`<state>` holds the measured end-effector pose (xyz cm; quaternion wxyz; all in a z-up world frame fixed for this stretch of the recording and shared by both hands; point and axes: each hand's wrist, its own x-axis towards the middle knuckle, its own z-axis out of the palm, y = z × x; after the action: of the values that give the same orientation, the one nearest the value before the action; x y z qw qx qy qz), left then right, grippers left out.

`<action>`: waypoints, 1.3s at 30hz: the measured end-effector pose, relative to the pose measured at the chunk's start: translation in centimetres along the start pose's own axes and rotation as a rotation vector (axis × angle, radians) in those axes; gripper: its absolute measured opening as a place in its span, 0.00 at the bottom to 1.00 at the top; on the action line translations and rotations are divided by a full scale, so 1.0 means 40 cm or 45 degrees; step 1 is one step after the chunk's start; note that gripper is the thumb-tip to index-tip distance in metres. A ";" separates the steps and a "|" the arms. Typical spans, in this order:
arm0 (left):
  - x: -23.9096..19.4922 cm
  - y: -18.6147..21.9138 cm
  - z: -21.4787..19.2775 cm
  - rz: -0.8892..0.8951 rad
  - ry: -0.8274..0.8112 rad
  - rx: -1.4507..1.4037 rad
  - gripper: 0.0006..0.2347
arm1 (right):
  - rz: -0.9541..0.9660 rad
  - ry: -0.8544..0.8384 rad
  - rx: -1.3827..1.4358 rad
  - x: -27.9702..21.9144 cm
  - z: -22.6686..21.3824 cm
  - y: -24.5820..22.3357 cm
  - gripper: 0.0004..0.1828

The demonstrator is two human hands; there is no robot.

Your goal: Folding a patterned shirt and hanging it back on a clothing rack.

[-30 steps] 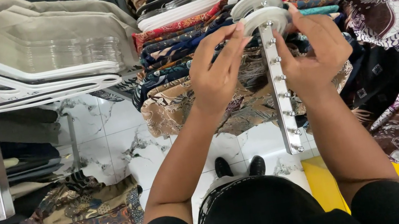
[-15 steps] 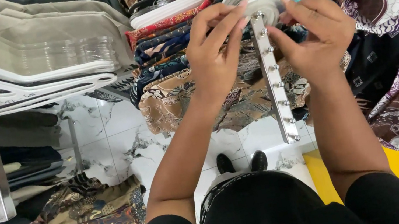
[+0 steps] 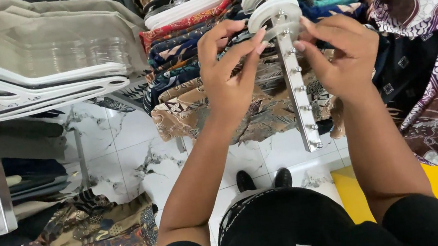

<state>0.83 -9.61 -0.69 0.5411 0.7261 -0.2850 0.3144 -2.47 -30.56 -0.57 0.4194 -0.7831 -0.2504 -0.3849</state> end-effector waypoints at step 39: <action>0.067 -0.203 -0.089 -0.202 -0.836 0.910 0.33 | 0.044 -0.896 -0.695 0.185 -0.088 0.387 0.07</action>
<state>8.13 -4.32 -2.79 0.1618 0.9466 -0.2585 0.1050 11.49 -41.14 -0.51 0.0931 -0.9526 -0.2538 -0.1399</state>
